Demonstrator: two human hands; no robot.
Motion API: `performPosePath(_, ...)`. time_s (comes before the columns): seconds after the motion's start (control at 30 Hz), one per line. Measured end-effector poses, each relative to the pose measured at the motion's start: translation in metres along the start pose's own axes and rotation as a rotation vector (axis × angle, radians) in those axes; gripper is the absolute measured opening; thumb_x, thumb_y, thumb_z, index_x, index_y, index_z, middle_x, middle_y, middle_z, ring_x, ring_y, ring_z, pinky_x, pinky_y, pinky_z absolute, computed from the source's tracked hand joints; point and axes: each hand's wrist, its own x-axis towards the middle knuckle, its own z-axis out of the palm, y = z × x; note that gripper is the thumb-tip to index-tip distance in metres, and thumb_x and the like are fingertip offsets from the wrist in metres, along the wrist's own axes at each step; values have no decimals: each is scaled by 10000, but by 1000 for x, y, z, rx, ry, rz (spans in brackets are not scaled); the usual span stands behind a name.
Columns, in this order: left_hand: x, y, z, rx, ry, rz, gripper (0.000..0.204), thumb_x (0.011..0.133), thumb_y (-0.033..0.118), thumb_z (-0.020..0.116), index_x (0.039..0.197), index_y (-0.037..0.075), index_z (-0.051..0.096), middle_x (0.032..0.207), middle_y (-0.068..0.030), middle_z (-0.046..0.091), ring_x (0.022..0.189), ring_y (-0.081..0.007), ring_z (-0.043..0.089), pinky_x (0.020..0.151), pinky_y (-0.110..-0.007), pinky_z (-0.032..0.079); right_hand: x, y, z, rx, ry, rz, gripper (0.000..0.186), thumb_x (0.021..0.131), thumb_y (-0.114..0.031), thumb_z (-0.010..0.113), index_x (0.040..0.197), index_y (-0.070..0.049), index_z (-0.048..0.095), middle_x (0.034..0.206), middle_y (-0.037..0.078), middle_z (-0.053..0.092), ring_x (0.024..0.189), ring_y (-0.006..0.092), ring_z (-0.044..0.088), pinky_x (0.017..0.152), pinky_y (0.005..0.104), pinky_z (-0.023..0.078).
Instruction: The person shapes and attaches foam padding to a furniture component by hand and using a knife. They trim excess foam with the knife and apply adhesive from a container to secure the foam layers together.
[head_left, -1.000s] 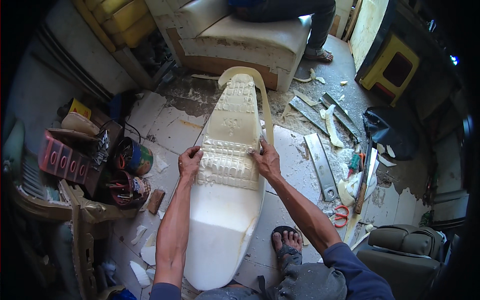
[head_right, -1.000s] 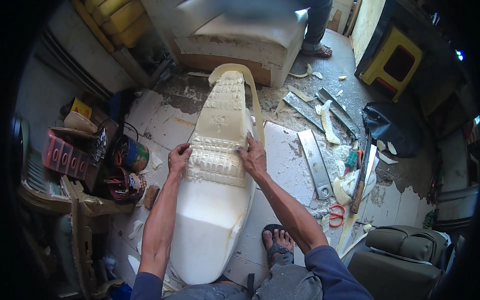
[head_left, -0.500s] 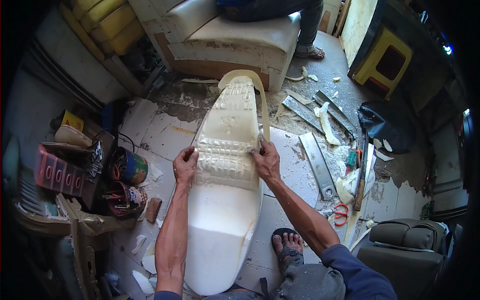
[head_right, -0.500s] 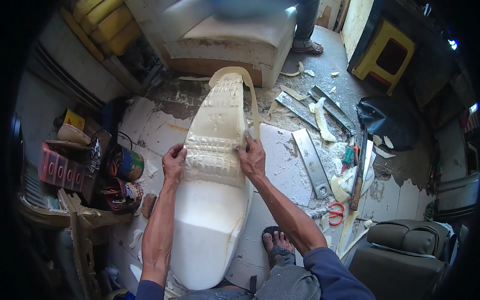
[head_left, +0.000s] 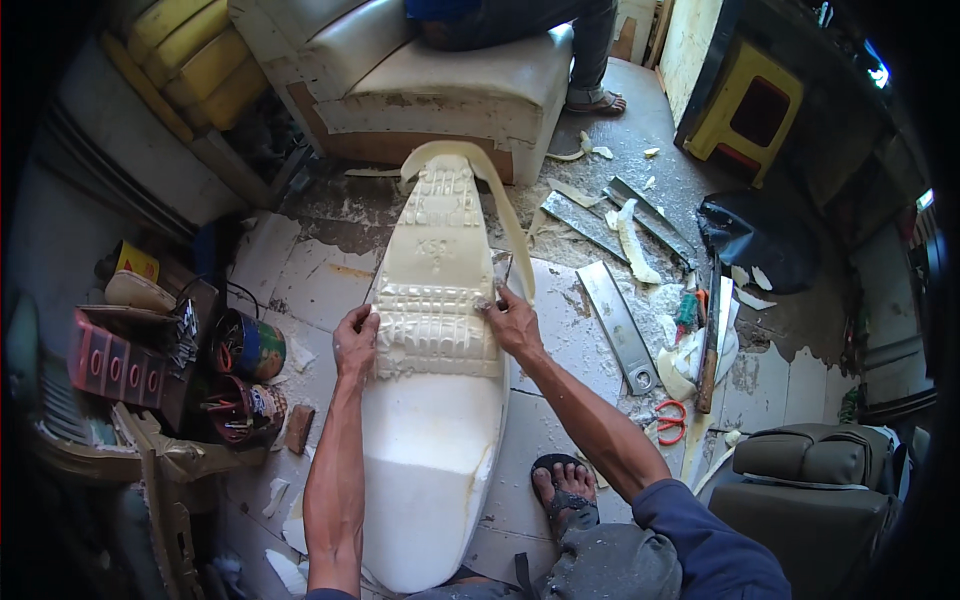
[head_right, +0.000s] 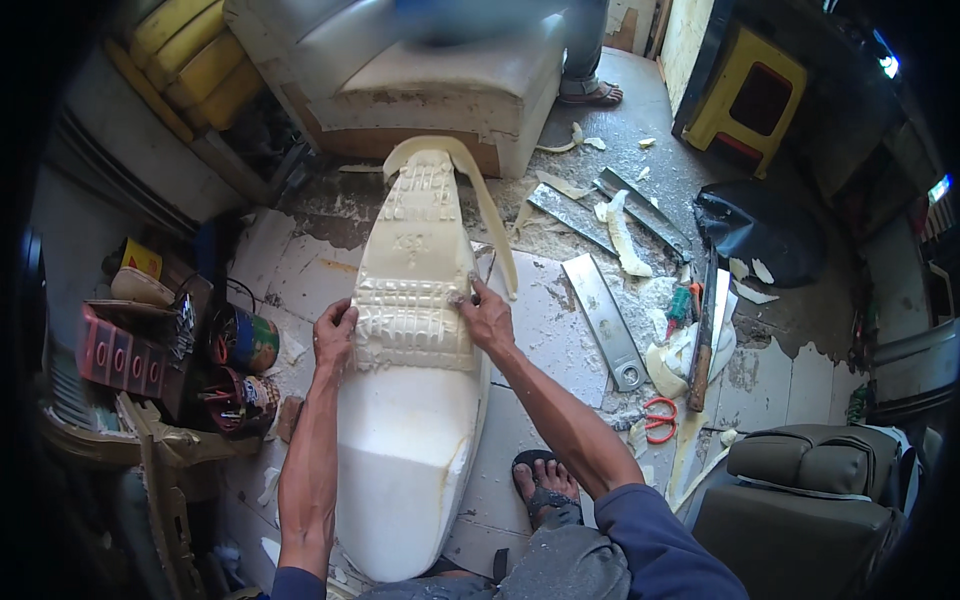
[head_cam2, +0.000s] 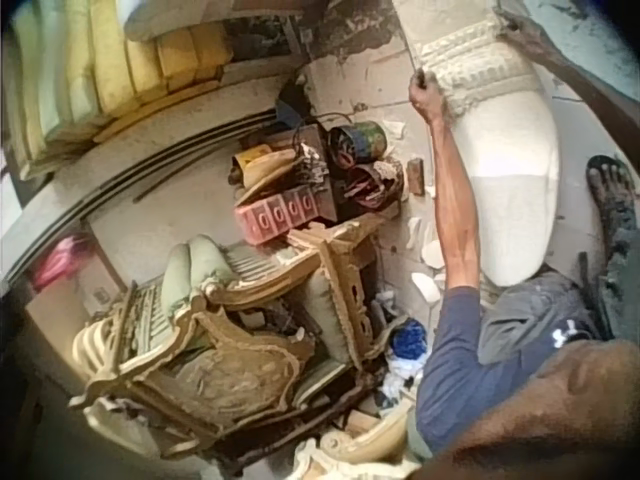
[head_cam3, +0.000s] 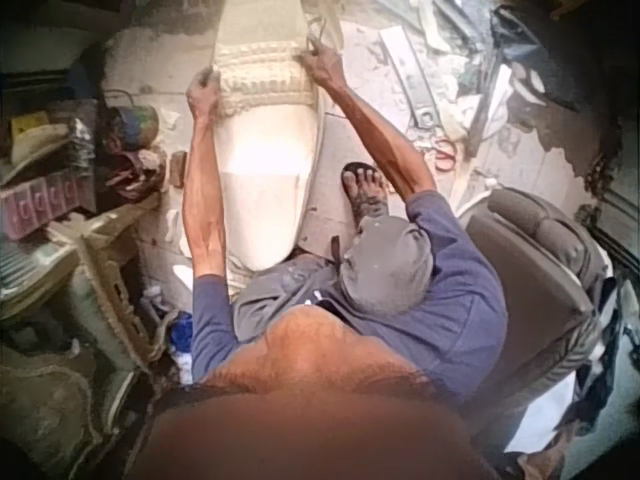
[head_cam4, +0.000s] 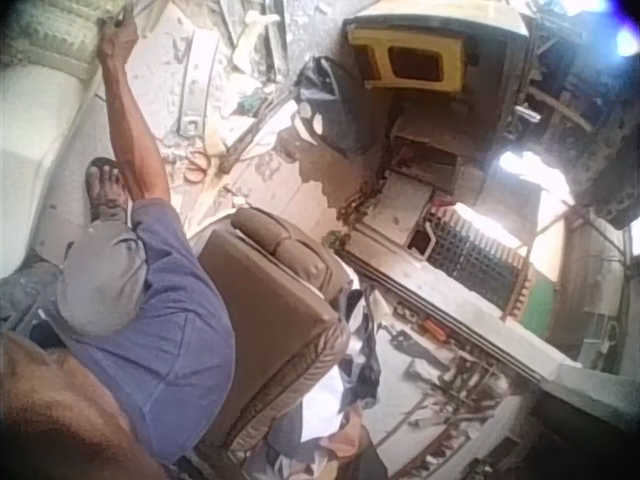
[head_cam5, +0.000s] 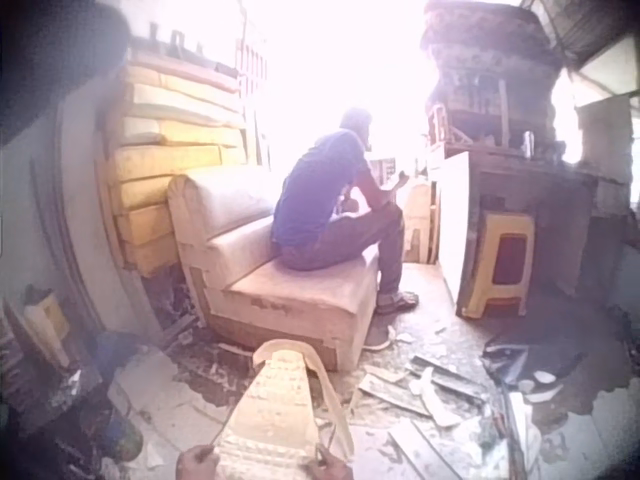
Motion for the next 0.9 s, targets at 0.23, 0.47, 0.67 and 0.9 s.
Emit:
performPosePath(0.23,-24,-10,-18,-9,-81,-143,479,961,286,734,1294,-45,641,1125,-107,721,1009,-166,662,913,-285,518,-37,1,-1,-6,-93,-53,699,865,-369,749,1415,-2,522,1132,241,700,1001,364,690,914,421,530)
performPosePath(0.47,-43,22,-19,-289,-165,-58,554,904,130,787,1369,-18,526,1171,-96,677,1040,-176,639,925,-292,515,-42,-12,-16,168,-57,-236,659,865,-238,789,1441,-48,532,982,103,714,872,186,665,812,334,549)
performPosePath(0.67,-44,65,-35,-540,-34,123,575,909,58,762,1403,-3,474,1214,-90,637,1071,-168,618,932,-284,507,-37,-55,-17,264,-22,-310,676,900,-180,768,1506,-72,489,930,57,702,816,117,610,748,299,542)
performPosePath(0.9,16,114,-38,-546,8,272,510,917,98,770,1374,37,554,1150,-63,683,1060,-147,632,947,-289,497,1,-117,-36,259,-103,-445,864,872,-230,787,1591,-135,318,1169,157,664,1009,223,650,881,365,561)
